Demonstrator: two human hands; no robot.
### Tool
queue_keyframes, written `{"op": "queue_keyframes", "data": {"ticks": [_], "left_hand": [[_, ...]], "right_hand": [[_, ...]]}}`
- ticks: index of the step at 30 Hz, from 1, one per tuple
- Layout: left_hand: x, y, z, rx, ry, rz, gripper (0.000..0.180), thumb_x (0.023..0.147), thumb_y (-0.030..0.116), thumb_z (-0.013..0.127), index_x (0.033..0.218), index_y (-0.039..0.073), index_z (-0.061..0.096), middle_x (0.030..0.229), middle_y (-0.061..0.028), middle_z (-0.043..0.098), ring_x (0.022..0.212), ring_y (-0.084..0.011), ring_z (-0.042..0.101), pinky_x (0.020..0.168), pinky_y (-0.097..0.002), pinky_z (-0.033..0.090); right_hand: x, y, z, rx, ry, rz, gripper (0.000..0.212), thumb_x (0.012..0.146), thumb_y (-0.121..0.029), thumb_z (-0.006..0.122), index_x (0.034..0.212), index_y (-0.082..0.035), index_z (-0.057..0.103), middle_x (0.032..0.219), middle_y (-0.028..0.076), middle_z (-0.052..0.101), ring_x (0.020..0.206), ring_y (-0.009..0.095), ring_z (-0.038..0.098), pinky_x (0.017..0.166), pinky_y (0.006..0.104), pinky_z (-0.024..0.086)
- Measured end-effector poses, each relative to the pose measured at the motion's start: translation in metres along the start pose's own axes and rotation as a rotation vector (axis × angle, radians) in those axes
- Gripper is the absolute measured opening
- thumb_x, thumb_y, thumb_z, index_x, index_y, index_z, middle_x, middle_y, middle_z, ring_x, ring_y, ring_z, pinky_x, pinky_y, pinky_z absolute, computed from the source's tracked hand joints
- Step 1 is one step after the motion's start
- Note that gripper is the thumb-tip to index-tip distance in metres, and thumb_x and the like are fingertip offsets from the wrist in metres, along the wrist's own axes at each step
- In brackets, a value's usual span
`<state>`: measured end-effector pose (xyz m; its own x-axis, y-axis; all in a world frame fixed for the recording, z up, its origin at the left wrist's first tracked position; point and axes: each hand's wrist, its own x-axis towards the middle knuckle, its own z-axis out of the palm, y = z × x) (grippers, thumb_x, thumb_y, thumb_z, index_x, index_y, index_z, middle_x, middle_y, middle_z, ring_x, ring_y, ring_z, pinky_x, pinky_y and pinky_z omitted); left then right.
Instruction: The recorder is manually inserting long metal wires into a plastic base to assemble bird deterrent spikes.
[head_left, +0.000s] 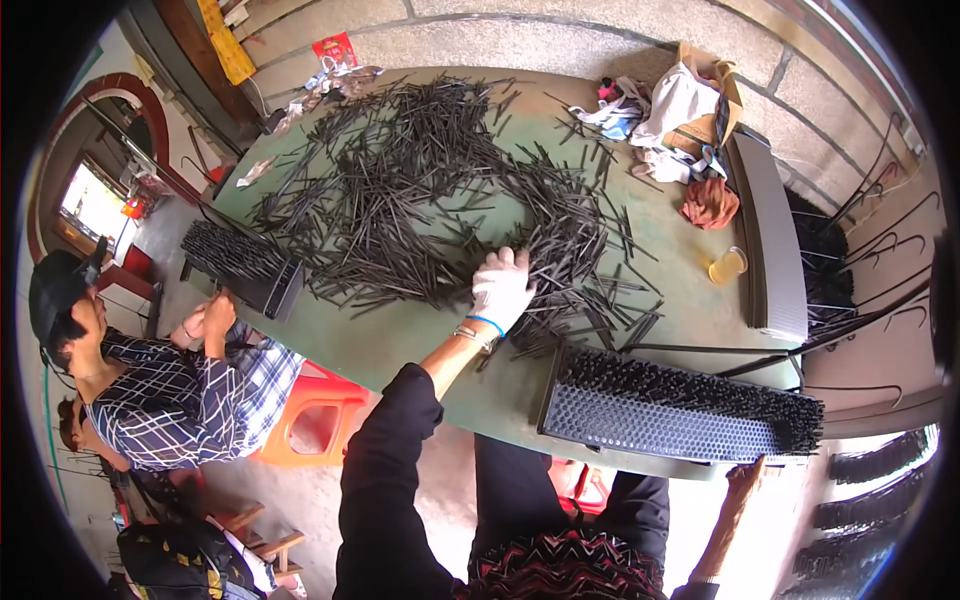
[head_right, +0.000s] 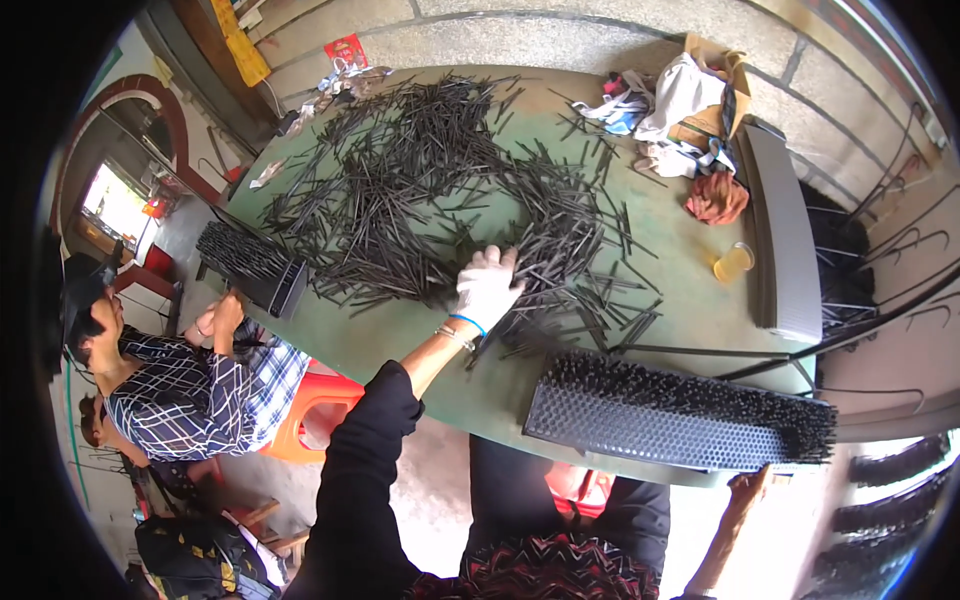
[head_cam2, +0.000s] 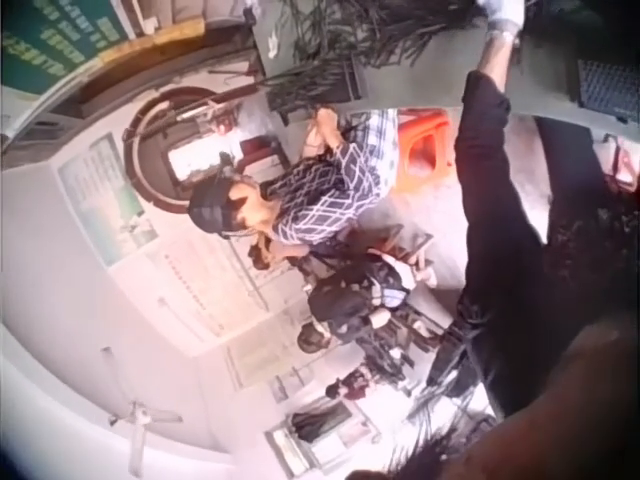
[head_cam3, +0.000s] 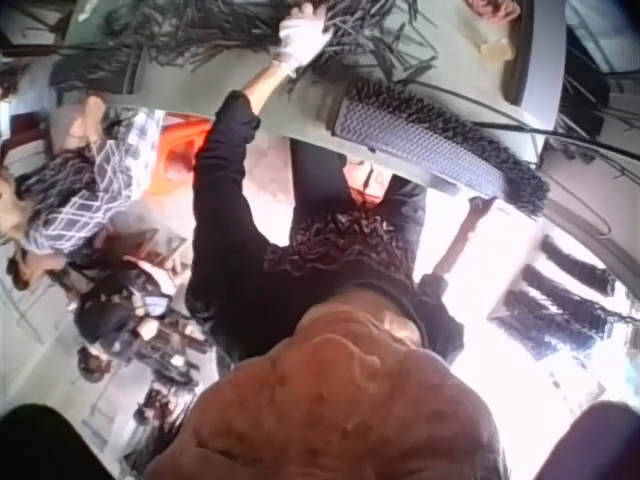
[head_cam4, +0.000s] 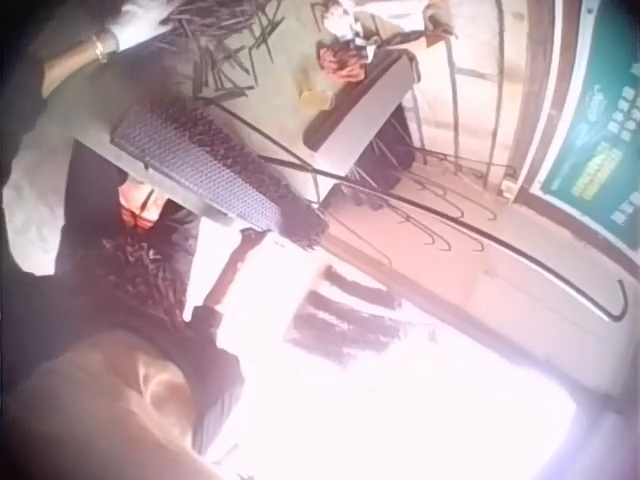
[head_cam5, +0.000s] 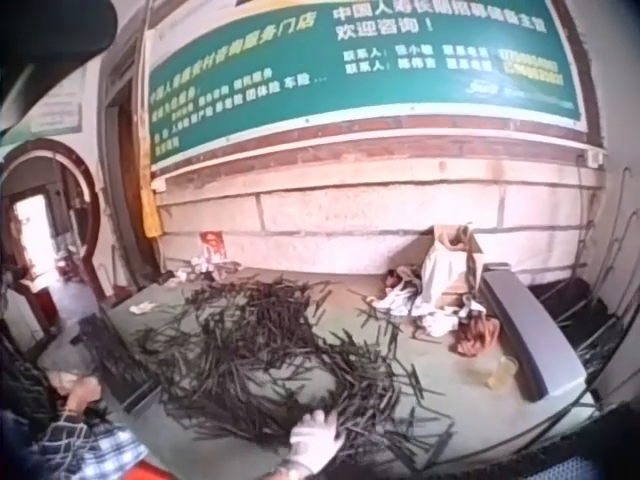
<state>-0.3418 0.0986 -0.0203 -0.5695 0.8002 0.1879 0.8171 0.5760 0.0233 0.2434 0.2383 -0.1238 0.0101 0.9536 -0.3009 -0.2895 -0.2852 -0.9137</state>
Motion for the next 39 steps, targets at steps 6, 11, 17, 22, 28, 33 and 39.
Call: {"op": "queue_keyframes", "data": {"ticks": [6, 11, 17, 22, 28, 33, 39], "left_hand": [[-0.012, -0.005, -0.059, -0.327, -0.429, 0.104, 0.104, 0.066, 0.054, 0.073, 0.148, 0.014, 0.023, 0.148, -0.0236, 0.028, 0.13, -0.0417, 0.039, 0.101, -0.0421, 0.042], [-0.007, -0.036, -0.051, -0.026, -0.407, 0.15, 0.12, 0.061, 0.074, 0.066, 0.144, -0.003, 0.025, 0.148, -0.0247, 0.026, 0.14, -0.0401, 0.018, 0.115, -0.0476, 0.012], [0.019, -0.001, -0.017, 0.095, -0.467, 0.144, 0.125, 0.059, 0.073, 0.068, 0.142, -0.008, 0.023, 0.145, -0.0273, 0.031, 0.138, -0.0423, 0.023, 0.113, -0.0486, 0.016], [0.031, 0.005, -0.018, 0.014, -0.498, 0.095, 0.122, 0.055, 0.063, 0.077, 0.141, -0.005, 0.026, 0.128, -0.0255, 0.046, 0.12, -0.0379, 0.045, 0.101, -0.0467, 0.035], [0.025, 0.011, -0.002, 0.08, -0.457, 0.061, 0.097, 0.062, 0.044, 0.075, 0.137, 0.001, 0.031, 0.122, -0.0231, 0.051, 0.113, -0.0393, 0.052, 0.095, -0.049, 0.039], [0.029, 0.007, 0.004, -0.06, -0.374, -0.065, 0.055, 0.062, 0.027, 0.068, 0.111, 0.006, 0.051, 0.1, -0.0175, 0.063, 0.092, -0.0327, 0.065, 0.079, -0.0444, 0.05], [0.044, 0.004, -0.022, -0.349, -0.343, -0.109, 0.043, 0.057, 0.03, 0.072, 0.093, 0.007, 0.068, 0.089, -0.017, 0.069, 0.084, -0.033, 0.067, 0.073, -0.0397, 0.053]], "right_hand": [[-0.024, -0.016, 0.02, 0.022, 0.18, -0.038, 0.032, 0.089, -0.043, 0.063, 0.078, -0.014, 0.055, 0.057, -0.001, 0.05, 0.045, 0.01, 0.048, 0.038, 0.0234, 0.04], [-0.037, -0.02, 0.036, -0.056, 0.11, -0.085, 0.032, 0.09, -0.044, 0.059, 0.085, -0.013, 0.053, 0.06, -0.001, 0.05, 0.046, 0.011, 0.049, 0.041, 0.0238, 0.042], [-0.037, -0.02, 0.037, -0.047, 0.11, -0.092, 0.033, 0.092, -0.045, 0.057, 0.084, -0.013, 0.052, 0.06, 0.0, 0.049, 0.046, 0.011, 0.049, 0.043, 0.024, 0.043], [-0.043, -0.023, 0.043, -0.061, 0.104, -0.073, 0.031, 0.091, -0.044, 0.058, 0.084, -0.014, 0.051, 0.063, 0.0, 0.051, 0.047, 0.012, 0.049, 0.042, 0.0238, 0.043], [-0.035, -0.016, 0.034, -0.014, 0.078, -0.074, 0.031, 0.091, -0.045, 0.059, 0.083, -0.016, 0.052, 0.063, -0.001, 0.052, 0.048, 0.011, 0.051, 0.042, 0.0242, 0.044], [-0.048, -0.029, 0.043, -0.106, -0.009, -0.017, 0.04, 0.091, -0.052, 0.055, 0.078, -0.014, 0.052, 0.061, 0.001, 0.052, 0.048, 0.011, 0.051, 0.043, 0.024, 0.044], [-0.093, -0.077, 0.052, -0.765, -0.257, 0.108, 0.06, 0.095, -0.05, 0.047, 0.085, 0.008, 0.063, 0.071, 0.017, 0.068, 0.047, 0.018, 0.063, 0.043, 0.0248, 0.05]]}}
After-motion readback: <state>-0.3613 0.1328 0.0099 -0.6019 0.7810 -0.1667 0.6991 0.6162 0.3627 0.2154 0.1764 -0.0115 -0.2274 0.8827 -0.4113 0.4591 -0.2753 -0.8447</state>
